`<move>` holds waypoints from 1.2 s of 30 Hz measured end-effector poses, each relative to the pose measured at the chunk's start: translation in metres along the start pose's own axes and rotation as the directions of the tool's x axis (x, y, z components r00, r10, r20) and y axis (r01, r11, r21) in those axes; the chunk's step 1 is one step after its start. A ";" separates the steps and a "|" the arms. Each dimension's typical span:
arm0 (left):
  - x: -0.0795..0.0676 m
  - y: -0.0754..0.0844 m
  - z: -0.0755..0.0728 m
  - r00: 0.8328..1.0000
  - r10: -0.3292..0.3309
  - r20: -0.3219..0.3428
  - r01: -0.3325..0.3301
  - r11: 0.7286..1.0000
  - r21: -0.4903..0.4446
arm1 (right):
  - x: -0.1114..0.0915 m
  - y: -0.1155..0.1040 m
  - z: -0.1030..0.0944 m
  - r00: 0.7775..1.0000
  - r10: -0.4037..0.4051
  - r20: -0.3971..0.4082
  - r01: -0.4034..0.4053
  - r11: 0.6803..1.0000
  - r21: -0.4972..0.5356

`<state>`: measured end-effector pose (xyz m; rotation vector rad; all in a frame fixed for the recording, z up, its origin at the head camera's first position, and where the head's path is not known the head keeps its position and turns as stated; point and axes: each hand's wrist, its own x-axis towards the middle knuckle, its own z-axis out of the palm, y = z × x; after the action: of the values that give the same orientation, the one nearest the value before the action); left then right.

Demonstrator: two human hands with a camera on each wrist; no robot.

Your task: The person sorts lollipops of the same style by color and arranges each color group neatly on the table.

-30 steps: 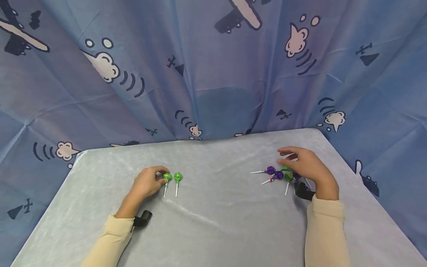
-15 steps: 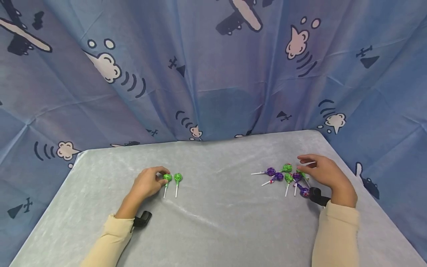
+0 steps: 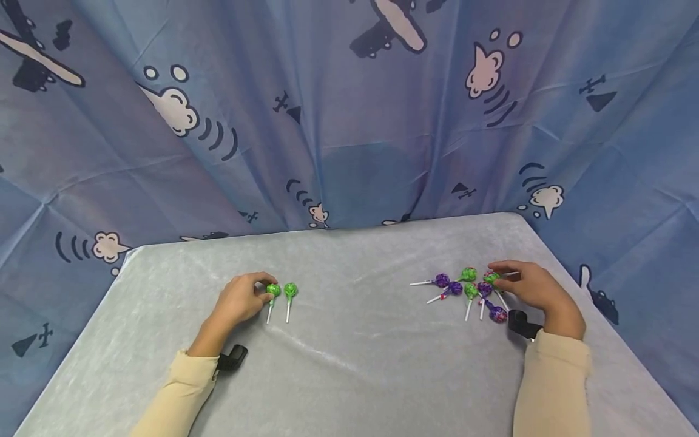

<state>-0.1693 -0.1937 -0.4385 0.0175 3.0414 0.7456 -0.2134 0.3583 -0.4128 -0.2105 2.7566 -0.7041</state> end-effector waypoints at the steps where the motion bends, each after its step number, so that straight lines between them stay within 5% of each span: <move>1: 0.000 0.000 0.000 1.000 0.001 0.000 -0.001 1.000 0.001 | 0.001 0.000 0.001 1.000 0.000 0.002 0.000 1.000 -0.001; 36: 0.001 -0.003 0.003 1.000 -0.004 -0.001 0.004 1.000 0.008 | 0.011 0.003 0.006 1.000 0.026 0.012 -0.026 0.999 -0.020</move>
<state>-0.1706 -0.1947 -0.4422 0.0111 3.0443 0.7339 -0.2225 0.3559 -0.4220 -0.1823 2.7503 -0.6672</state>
